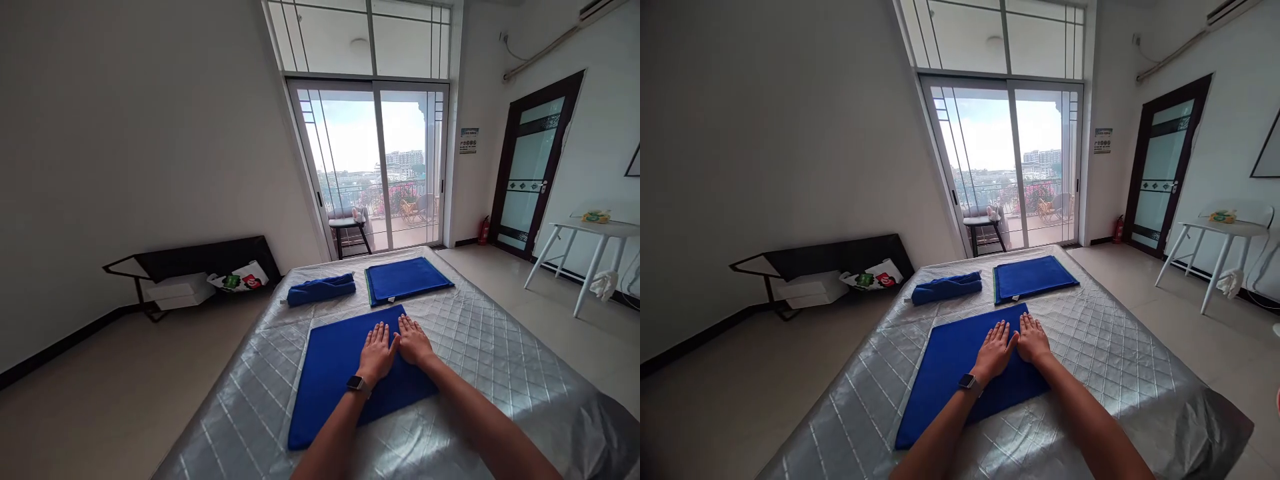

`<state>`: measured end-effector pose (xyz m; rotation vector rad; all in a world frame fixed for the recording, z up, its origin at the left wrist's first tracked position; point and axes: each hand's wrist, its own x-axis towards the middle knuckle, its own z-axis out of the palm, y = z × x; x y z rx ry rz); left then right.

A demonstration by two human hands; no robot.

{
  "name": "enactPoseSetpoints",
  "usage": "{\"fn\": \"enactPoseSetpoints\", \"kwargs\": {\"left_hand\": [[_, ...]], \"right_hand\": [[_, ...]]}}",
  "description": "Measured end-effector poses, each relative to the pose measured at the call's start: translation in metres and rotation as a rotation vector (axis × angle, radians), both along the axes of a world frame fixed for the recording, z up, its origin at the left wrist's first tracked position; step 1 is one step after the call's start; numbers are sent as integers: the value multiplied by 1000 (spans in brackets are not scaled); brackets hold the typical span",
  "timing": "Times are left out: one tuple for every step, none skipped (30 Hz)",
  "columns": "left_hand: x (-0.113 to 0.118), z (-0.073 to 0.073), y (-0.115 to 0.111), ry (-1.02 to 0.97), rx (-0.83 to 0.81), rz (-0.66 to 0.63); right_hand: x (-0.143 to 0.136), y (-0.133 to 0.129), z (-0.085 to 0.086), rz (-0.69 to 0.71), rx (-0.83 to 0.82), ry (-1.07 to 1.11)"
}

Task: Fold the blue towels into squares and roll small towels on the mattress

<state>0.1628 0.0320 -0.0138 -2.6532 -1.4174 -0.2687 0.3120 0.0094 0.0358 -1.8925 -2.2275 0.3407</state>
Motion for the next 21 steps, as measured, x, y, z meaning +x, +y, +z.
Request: {"fn": "enactPoseSetpoints", "kwargs": {"left_hand": [[-9, -2, -2, 1, -15, 35], [-22, -4, -4, 0, -31, 85], [-39, -6, -6, -2, -45, 142], [-59, -8, -9, -5, -53, 203], [-80, -10, -13, -7, -54, 260], [-102, -13, -18, -9, -48, 311], [-121, -15, -24, -8, -39, 351], [-138, -17, -30, -8, -34, 388], [-151, -18, -36, -11, -32, 419], [-161, -17, -42, -17, -37, 444], [-166, -15, -47, -26, -47, 464], [-167, -12, -52, -39, -59, 479], [-166, -8, -56, -52, -71, 491], [-164, -3, -58, -67, -80, 499], [-160, 1, -60, -82, -85, 505], [-157, 4, -61, -97, -86, 509], [-154, 6, -61, -112, -84, 511], [-152, 7, -61, -126, -82, 511], [-151, 7, -61, -137, -80, 509], [-151, 7, -60, -144, -79, 507], [-151, 5, -60, -149, -79, 506]], "right_hand": [[0, 0, 1, -8, -2, 5], [-1, 0, 1, -16, -5, 8], [-1, 0, 2, -23, -9, 10], [-1, 0, 2, -26, -13, 10], [-1, 0, 3, -26, -17, 8], [-1, 1, 3, -26, -19, 6], [-1, 1, 4, -26, -22, 2], [-1, 1, 4, -26, -27, -4], [-1, 1, 5, -27, -33, -11], [-1, 0, 6, -30, -39, -20], [-1, 0, 8, -32, -45, -31], [-1, 0, 10, -34, -49, -43], [-1, -1, 12, -37, -49, -56], [-1, -2, 14, -40, -48, -67], [-1, -3, 16, -44, -46, -77], [-1, -5, 17, -48, -44, -86], [-1, -8, 18, -51, -43, -95], [0, -13, 19, -48, -44, -102], [0, -18, 19, -40, -46, -107], [1, -25, 19, -28, -46, -109], [2, -32, 17, -13, -44, -108]]}}
